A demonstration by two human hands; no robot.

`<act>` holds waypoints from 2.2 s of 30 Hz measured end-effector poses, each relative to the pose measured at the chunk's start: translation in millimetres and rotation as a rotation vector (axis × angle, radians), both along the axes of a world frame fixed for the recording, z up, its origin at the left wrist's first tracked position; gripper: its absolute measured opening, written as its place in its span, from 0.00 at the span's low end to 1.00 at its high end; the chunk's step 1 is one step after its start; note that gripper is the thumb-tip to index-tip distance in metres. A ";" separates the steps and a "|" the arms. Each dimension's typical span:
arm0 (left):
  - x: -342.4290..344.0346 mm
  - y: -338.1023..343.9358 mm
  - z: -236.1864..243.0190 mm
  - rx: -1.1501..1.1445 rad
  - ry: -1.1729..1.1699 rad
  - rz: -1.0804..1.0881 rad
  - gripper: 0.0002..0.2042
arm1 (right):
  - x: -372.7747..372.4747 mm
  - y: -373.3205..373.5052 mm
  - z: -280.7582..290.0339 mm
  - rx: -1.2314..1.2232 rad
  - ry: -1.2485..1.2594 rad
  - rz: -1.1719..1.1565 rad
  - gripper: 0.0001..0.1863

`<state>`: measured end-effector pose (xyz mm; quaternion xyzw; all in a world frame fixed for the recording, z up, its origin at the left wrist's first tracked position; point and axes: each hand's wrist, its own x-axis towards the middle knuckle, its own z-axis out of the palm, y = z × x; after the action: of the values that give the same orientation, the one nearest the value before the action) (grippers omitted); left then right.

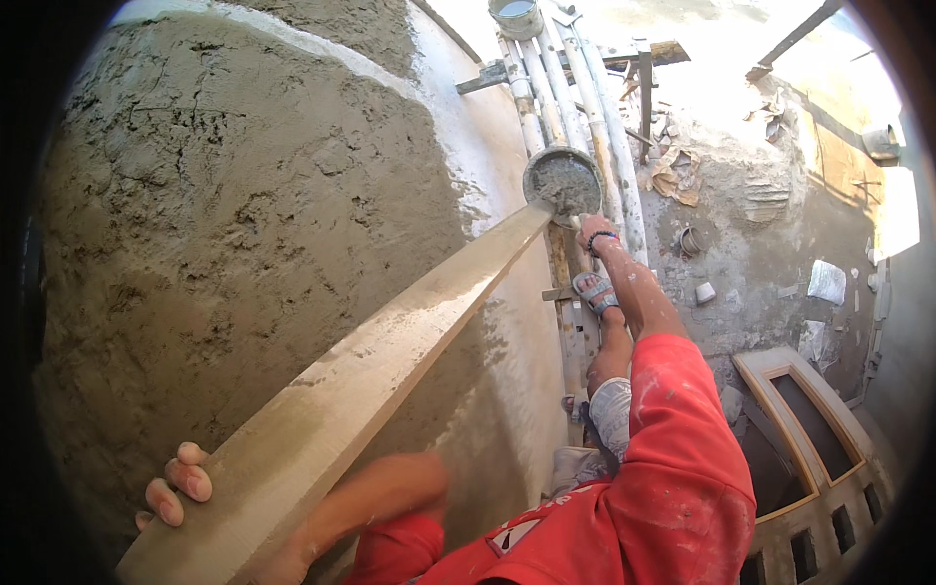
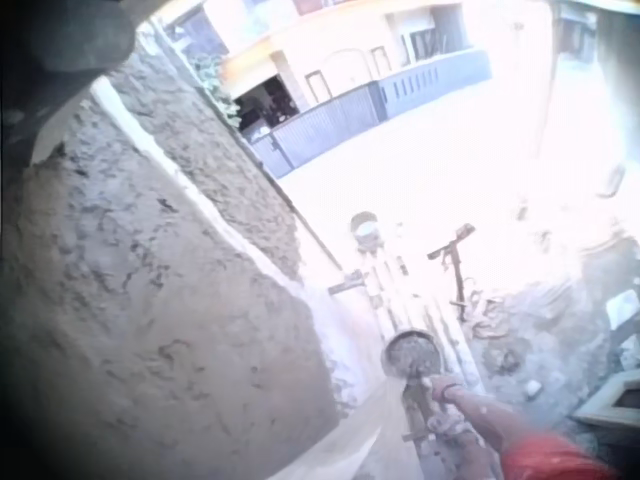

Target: The person uses a wooden straightedge to level fresh mortar on a wall, then sits down to mix more mortar in a bucket using a trowel and water.

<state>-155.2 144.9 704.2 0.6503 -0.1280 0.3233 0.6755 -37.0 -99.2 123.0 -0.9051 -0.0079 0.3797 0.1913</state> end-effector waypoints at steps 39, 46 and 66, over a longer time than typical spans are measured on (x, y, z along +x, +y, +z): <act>-21.5 27.7 12.6 -0.079 -0.008 -0.381 0.12 | 11.6 -106.9 223.8 0.411 -0.347 -0.045 0.29; 2.5 11.1 -11.9 -0.083 -0.085 -0.457 0.12 | -6.6 -103.9 357.4 0.760 -0.099 0.272 0.28; 35.4 -20.8 -17.2 -0.056 -0.430 -0.991 0.03 | 132.2 2.4 389.9 0.546 -0.031 0.932 0.27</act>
<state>-119.8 124.2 687.0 0.4129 -0.5462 0.0949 0.7226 95.2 -96.8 512.9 -0.7284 -0.5099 0.3952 0.2306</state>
